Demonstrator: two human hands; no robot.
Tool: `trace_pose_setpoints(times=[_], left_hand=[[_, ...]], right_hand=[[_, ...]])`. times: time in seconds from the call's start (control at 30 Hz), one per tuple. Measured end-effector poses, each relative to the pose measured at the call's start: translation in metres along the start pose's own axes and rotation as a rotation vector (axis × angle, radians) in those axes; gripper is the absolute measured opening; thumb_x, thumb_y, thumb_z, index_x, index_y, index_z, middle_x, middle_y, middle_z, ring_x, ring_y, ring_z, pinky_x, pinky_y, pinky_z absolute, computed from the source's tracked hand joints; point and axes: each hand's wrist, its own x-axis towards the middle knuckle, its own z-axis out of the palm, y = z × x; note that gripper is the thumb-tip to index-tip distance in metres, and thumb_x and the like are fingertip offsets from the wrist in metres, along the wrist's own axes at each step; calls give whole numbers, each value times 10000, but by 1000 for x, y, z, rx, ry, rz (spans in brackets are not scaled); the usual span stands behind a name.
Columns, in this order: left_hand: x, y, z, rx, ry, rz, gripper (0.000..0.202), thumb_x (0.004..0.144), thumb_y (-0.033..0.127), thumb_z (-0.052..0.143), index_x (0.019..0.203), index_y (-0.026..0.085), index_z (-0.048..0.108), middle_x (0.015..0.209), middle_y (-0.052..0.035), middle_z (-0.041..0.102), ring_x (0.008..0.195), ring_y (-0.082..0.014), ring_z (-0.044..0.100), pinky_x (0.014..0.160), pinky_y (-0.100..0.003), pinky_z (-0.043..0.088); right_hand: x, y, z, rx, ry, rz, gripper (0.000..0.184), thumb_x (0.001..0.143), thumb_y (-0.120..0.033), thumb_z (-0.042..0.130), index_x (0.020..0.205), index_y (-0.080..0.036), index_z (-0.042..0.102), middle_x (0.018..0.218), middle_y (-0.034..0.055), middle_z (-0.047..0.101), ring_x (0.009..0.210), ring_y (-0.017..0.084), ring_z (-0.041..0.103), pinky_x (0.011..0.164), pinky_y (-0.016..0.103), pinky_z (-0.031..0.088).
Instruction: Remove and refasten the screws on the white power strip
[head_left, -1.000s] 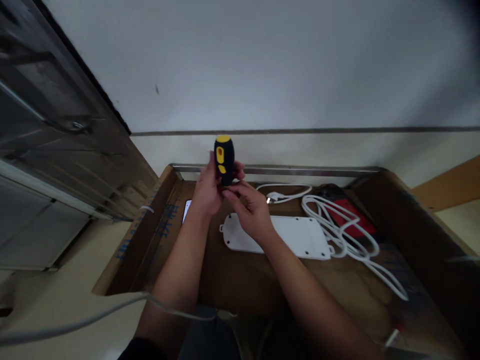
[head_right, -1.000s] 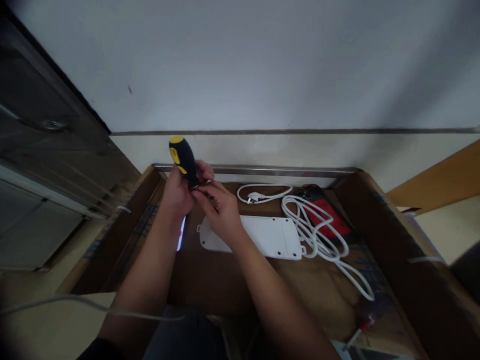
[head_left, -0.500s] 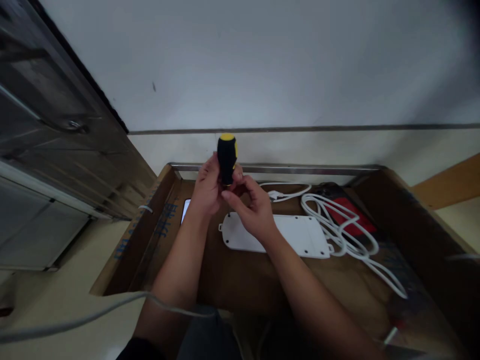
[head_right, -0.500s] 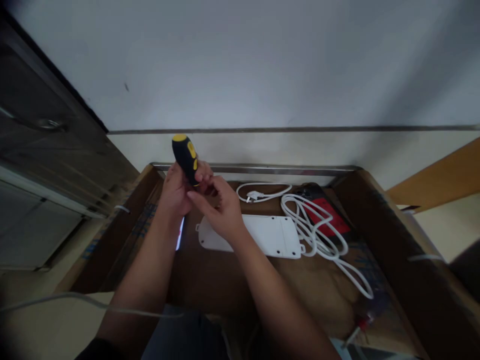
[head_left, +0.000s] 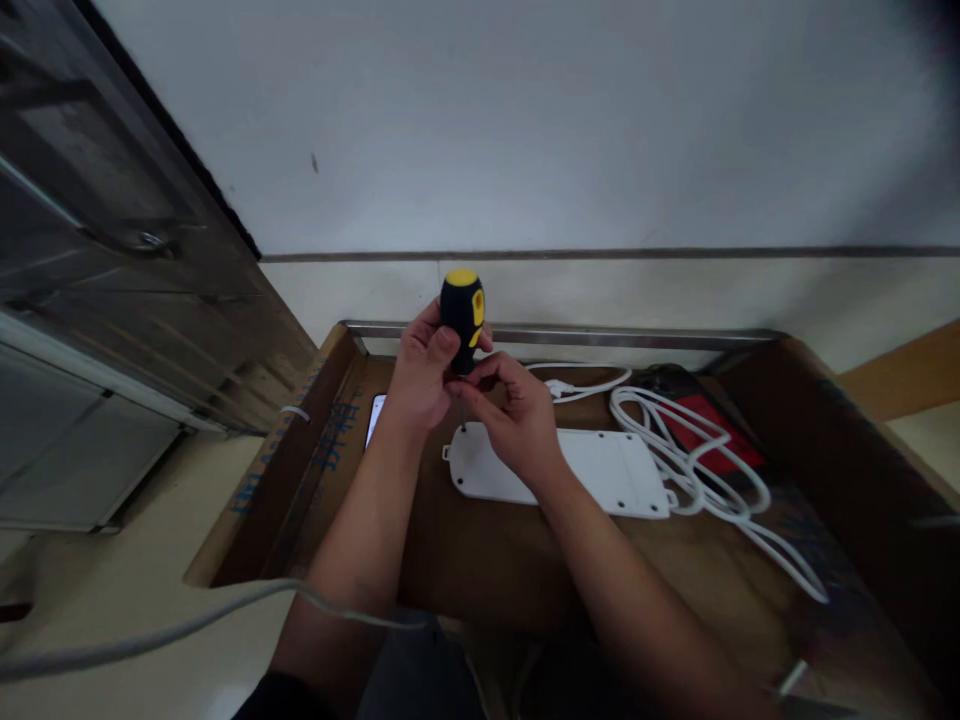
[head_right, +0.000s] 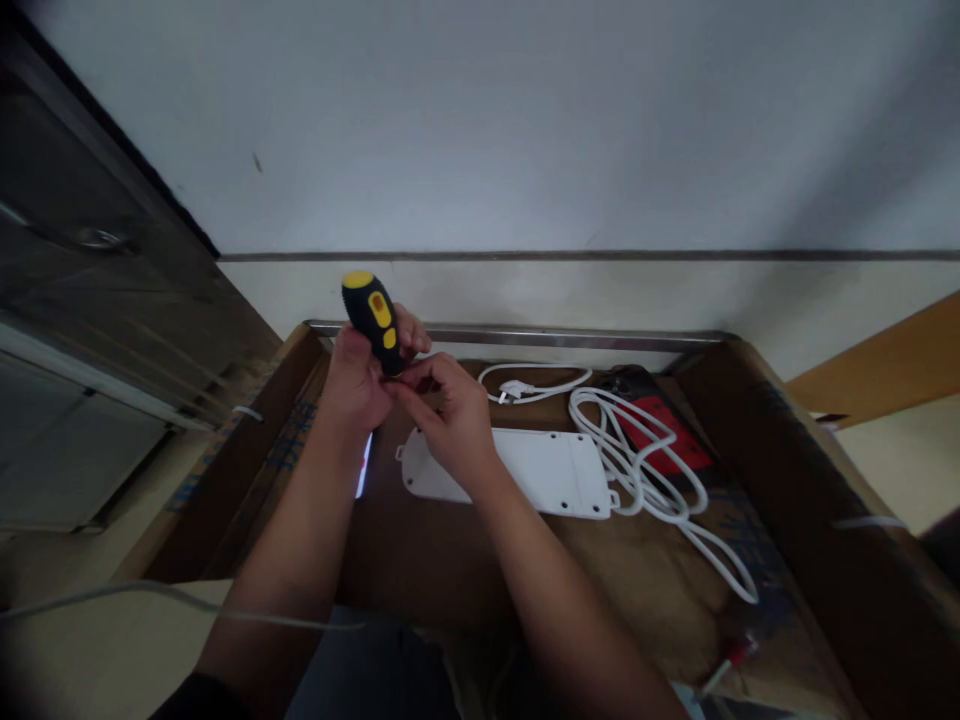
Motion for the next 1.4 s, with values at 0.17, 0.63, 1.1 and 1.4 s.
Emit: trace_pose_setpoints(times=[0.17,0.63,1.1,1.4], left_hand=[[-2,1,3,-4,7,-135,710,769,887,690,694,185,618,636,8,538,549,-100,506,477,-251,383],[-3,3,10,-52,30,-69,648,656,786,878,819,245,561,650,56,503,581,-104,512,568,-282,432],[-4,2,13,-158,51,-124,575,784,748,810,927,208,669,612,71,453,484,-54,402,453,-215,343],[-8,3,18,-6,35,-62,589,893,805,649,1002,226,667,622,46,480,496,-93,370,473,-260,327]], right_hand=[[1,3,0,13,5,39,509,978,-568,603,969,-59,597,873,30,582,836,14,533,817,165,536],[1,10,8,121,21,22,515,973,-577,604,1021,-64,602,938,45,590,895,31,540,866,191,545],[2,54,23,339,49,264,549,1019,-565,521,1266,-81,598,1141,95,624,1079,80,606,999,273,594],[7,64,26,380,98,418,550,1016,-577,521,1222,-74,607,1091,86,627,1038,70,606,960,252,595]])
